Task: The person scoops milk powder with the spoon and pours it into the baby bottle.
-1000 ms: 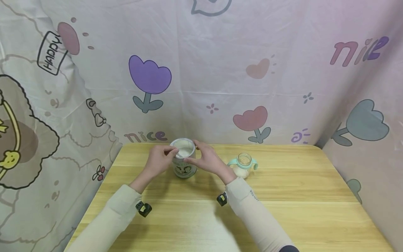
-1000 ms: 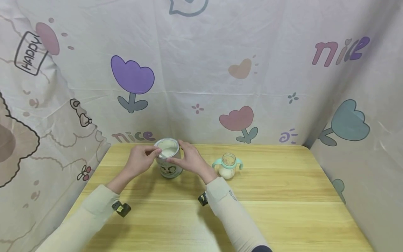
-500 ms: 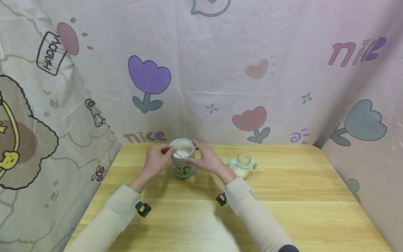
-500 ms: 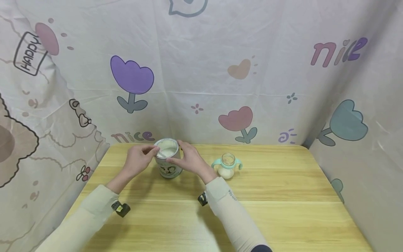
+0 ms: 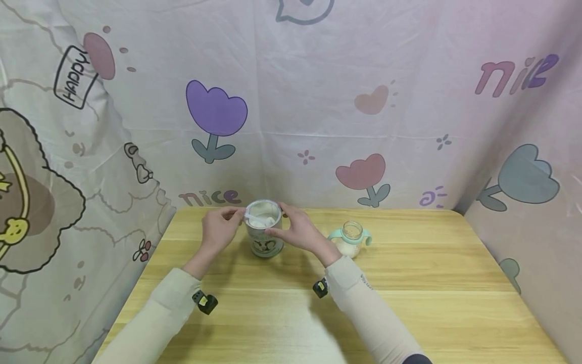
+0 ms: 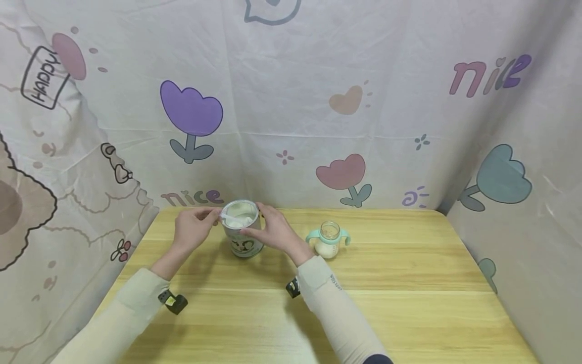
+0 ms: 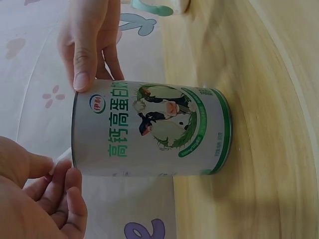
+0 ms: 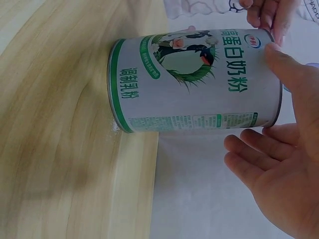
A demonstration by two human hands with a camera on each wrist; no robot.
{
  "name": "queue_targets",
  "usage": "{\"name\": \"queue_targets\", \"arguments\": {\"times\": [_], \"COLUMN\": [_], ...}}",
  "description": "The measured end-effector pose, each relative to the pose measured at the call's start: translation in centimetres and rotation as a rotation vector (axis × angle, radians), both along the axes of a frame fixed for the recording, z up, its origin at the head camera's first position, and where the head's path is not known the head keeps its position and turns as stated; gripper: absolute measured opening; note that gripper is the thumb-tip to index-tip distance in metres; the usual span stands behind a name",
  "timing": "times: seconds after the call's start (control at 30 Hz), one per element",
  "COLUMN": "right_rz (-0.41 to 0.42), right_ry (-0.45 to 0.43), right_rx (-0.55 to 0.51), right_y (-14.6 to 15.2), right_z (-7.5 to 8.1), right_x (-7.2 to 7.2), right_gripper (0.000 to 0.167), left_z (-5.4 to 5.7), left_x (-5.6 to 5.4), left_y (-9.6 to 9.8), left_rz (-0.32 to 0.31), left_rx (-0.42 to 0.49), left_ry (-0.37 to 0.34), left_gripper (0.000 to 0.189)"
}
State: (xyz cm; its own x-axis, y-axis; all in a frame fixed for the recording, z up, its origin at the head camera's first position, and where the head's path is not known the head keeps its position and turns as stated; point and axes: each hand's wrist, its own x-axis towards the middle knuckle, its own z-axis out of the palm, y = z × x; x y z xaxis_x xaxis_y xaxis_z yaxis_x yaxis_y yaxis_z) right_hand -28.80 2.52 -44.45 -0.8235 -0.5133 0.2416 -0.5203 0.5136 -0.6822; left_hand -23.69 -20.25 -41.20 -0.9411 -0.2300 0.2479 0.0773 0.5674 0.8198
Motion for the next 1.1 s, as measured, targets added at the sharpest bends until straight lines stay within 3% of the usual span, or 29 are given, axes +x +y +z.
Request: {"name": "queue_targets", "arguments": {"times": [0.17,0.4,0.63,0.8,0.97,1.1], "right_rz": [-0.006,-0.007,0.0,0.002,0.002,0.001], "right_ry": [0.005,0.007,0.001,0.001,-0.008,-0.009], "right_rx": [0.0,-0.002,-0.015,-0.014,-0.013,-0.012], "right_y": [0.0,0.0,0.1,0.0,0.0,0.0], "right_z": [0.0,-0.1,-0.2,-0.2,-0.2,-0.2], "right_x": [0.0,-0.1,-0.1,-0.1,-0.1,0.0], "right_gripper": [0.083,0.083,0.083,0.083,0.085,0.085], "left_z": [0.2,0.6,0.8,0.8,0.6,0.4], "left_x": [-0.2,-0.1,0.0,0.1,0.0,0.0], "left_y": [-0.3,-0.7,-0.9,-1.2,-1.3,-1.1], "left_rz": [0.025,0.061,0.068,0.059,0.063,0.076], "left_rx": [0.097,0.248,0.456,0.531,0.475,0.267], "left_ry": [-0.043,-0.156,-0.212,-0.252,-0.229,-0.149], "left_gripper": [0.029,0.033,0.037,0.043,0.041,0.035]}}
